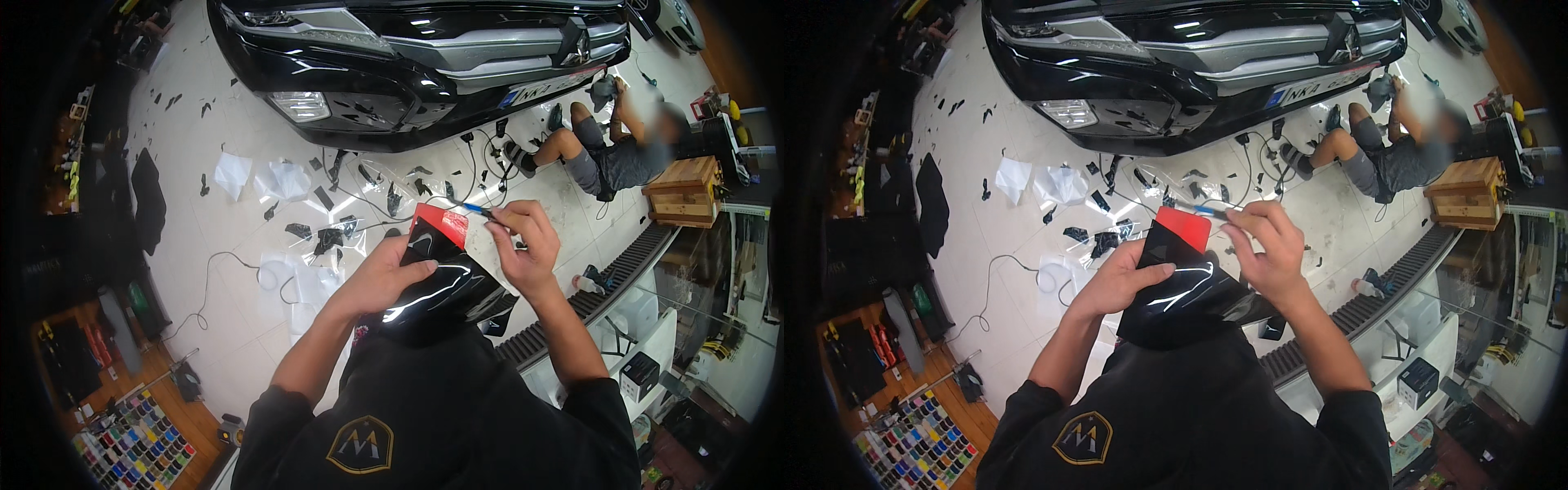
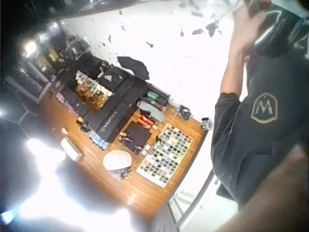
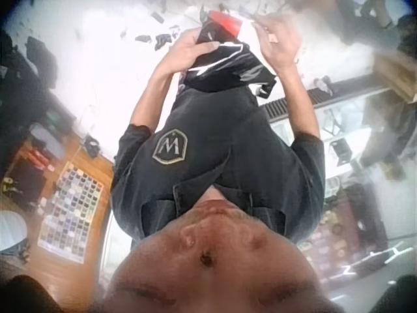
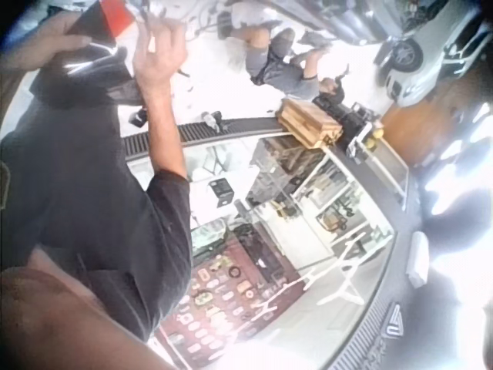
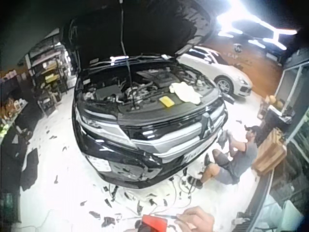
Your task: The person applies a black protective film to the front bumper of a black car. They peel the backing, position the film, smooth it with a red squeegee, and trim excess material with a knife. A coworker works on the opposite side of the bumper.
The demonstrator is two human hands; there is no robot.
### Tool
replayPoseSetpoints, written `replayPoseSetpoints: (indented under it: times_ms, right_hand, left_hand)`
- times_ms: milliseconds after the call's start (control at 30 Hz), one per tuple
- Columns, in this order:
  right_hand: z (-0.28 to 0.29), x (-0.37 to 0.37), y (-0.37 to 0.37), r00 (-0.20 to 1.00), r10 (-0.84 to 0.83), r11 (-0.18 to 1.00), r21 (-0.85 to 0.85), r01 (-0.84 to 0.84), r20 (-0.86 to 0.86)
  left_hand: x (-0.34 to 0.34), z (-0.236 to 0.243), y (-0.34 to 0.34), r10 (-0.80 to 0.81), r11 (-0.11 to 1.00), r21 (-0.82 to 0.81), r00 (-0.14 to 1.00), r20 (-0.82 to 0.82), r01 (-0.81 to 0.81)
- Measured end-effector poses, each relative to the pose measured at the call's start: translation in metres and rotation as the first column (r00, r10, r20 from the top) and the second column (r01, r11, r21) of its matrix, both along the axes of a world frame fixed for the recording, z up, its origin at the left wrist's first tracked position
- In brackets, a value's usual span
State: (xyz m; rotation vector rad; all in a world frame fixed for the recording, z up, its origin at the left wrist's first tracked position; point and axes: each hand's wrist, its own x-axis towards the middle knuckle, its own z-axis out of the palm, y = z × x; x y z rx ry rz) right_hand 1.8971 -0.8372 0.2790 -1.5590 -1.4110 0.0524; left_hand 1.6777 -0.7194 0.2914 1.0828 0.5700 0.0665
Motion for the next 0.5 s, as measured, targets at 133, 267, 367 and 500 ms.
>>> replayPoseSetpoints:
  times_ms: [133,267,367,500]
  right_hand:
    - [0.001,-0.015,0.02,0.998,0.055,0.994,-0.093,-0.052,0.036]
    - [0.007,-0.02,0.048,0.964,0.152,0.985,-0.109,-0.131,0.218]
    - [0.004,-0.021,0.067,0.952,0.15,0.985,-0.121,-0.121,0.267]
    - [0.011,-0.021,0.087,0.943,0.164,0.981,-0.144,-0.126,0.291]
  left_hand:
    - [0.001,-0.013,0.016,0.01,1.0,-0.026,1.0,0.002,-0.01]
    - [0.002,-0.026,0.038,-0.11,0.993,0.038,0.992,-0.052,0.113]
    - [0.004,-0.028,0.048,-0.054,0.998,-0.012,0.998,0.029,0.055]
    - [0.001,-0.027,0.061,-0.026,0.999,-0.034,0.997,0.078,0.029]
